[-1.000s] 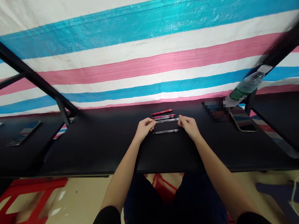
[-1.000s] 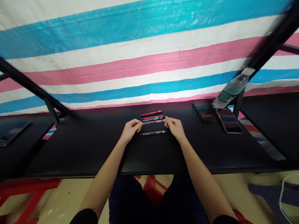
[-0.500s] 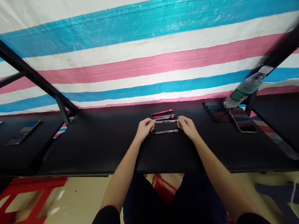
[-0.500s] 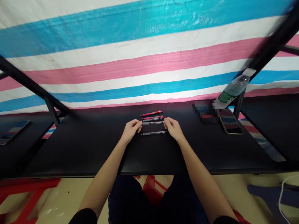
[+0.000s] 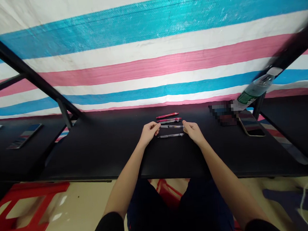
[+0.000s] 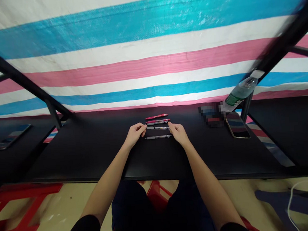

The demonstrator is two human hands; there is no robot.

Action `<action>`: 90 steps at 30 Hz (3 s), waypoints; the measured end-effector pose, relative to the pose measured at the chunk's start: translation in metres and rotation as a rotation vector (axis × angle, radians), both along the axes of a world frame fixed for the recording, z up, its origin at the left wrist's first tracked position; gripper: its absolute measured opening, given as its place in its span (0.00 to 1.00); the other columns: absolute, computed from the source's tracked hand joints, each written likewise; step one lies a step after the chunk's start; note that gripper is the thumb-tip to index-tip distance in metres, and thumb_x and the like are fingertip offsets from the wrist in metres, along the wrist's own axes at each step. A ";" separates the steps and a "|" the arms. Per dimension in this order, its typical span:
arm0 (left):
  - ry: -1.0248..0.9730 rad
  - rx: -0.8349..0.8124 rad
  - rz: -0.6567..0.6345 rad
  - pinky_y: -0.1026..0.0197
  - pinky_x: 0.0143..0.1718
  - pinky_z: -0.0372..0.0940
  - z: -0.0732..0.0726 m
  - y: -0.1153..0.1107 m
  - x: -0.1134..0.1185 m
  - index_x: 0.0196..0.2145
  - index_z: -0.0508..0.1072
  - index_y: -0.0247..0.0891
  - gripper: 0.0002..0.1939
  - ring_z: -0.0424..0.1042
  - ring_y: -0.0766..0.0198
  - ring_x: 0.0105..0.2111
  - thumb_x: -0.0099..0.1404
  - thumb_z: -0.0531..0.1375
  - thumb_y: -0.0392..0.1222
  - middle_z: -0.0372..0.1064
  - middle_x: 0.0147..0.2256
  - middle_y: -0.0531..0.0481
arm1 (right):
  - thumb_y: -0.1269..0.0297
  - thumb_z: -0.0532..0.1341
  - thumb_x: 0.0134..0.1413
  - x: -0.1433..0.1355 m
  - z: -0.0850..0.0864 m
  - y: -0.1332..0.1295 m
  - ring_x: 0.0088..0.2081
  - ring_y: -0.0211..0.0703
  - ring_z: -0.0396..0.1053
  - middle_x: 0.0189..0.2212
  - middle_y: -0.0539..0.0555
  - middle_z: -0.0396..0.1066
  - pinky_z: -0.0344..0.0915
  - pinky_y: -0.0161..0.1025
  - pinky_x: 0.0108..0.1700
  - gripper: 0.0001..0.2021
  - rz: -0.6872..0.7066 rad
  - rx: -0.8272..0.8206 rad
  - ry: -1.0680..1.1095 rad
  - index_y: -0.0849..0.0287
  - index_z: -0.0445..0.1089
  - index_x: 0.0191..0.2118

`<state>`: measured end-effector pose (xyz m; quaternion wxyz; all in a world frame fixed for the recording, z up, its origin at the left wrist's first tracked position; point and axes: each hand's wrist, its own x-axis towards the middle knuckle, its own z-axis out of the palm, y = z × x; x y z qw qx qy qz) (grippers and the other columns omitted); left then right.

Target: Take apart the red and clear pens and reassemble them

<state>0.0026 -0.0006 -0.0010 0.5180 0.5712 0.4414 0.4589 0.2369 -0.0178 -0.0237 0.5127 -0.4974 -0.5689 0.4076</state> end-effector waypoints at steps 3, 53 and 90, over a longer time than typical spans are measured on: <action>-0.011 0.021 -0.015 0.65 0.24 0.57 -0.002 0.001 -0.001 0.26 0.70 0.35 0.16 0.59 0.72 0.19 0.58 0.64 0.52 0.62 0.19 0.55 | 0.39 0.58 0.54 0.001 0.001 0.001 0.17 0.33 0.51 0.13 0.46 0.54 0.50 0.35 0.21 0.28 -0.008 0.008 0.059 0.56 0.55 0.17; -0.156 -0.091 -0.041 0.65 0.24 0.59 0.002 0.002 -0.002 0.32 0.72 0.34 0.18 0.66 0.68 0.24 0.61 0.60 0.54 0.67 0.27 0.49 | 0.43 0.51 0.61 0.018 0.033 -0.005 0.21 0.39 0.47 0.18 0.47 0.37 0.60 0.45 0.29 0.31 -0.082 0.160 0.829 0.56 0.38 0.17; 0.651 0.526 -0.111 0.55 0.44 0.62 -0.007 -0.002 0.001 0.37 0.76 0.41 0.07 0.71 0.59 0.38 0.65 0.59 0.42 0.77 0.39 0.49 | 0.51 0.64 0.48 -0.007 0.005 -0.001 0.31 0.42 0.69 0.31 0.53 0.74 0.65 0.40 0.34 0.15 0.019 -0.009 0.029 0.57 0.75 0.36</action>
